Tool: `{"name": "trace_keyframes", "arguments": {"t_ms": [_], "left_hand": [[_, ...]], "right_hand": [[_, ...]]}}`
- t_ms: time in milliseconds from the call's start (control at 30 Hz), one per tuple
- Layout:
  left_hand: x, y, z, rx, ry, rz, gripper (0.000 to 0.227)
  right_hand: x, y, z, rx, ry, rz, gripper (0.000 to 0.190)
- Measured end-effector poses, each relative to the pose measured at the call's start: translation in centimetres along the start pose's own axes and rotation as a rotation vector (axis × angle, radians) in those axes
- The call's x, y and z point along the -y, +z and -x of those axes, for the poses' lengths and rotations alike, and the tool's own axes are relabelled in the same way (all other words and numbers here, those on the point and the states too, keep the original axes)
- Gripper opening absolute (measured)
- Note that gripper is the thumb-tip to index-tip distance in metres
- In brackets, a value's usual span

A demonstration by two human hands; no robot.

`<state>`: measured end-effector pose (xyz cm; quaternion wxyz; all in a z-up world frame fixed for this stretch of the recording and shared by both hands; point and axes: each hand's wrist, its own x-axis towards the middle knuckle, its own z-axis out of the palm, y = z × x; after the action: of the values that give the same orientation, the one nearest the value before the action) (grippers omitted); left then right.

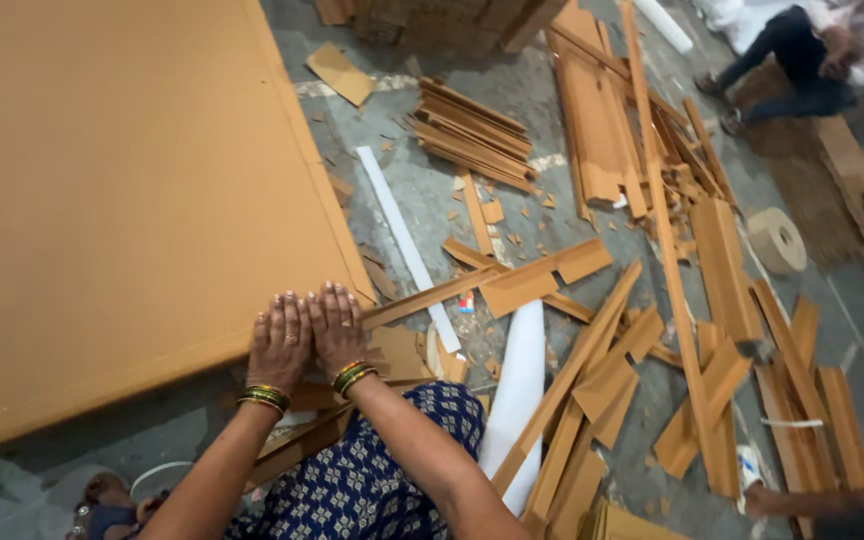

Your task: The person sits on the floor and repeatedly presses down on the edges of a large rectangular wooden board to secure its frame. The person then picks up a thin wooden strip and applies a white substance from a bottle onto it.

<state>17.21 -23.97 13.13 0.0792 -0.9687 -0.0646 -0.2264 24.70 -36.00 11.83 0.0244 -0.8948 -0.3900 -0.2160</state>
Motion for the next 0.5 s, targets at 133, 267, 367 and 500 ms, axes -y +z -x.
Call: {"name": "trace_keyframes", "arguments": {"t_ms": [133,267,367,500], "left_hand": [[0.5,-1.4,0.0,0.050,0.003,-0.002,0.055],[1.2,-2.7,-0.4,0.164,0.029,0.054,0.060],[2.1,-2.8,-1.6,0.153,0.033,0.032,0.055],[1.0,-1.5,-2.6,0.123,0.018,0.017,0.058]], "right_hand": [[0.8,-0.7,-0.3,-0.008,0.005,0.036,0.058],[0.2,-2.1,-0.8,0.086,-0.021,0.115,0.058],[-0.8,-3.2,-2.0,0.202,-0.116,0.163,0.066],[-2.2,-3.3,-2.5,0.084,-0.100,0.194,0.056]]}}
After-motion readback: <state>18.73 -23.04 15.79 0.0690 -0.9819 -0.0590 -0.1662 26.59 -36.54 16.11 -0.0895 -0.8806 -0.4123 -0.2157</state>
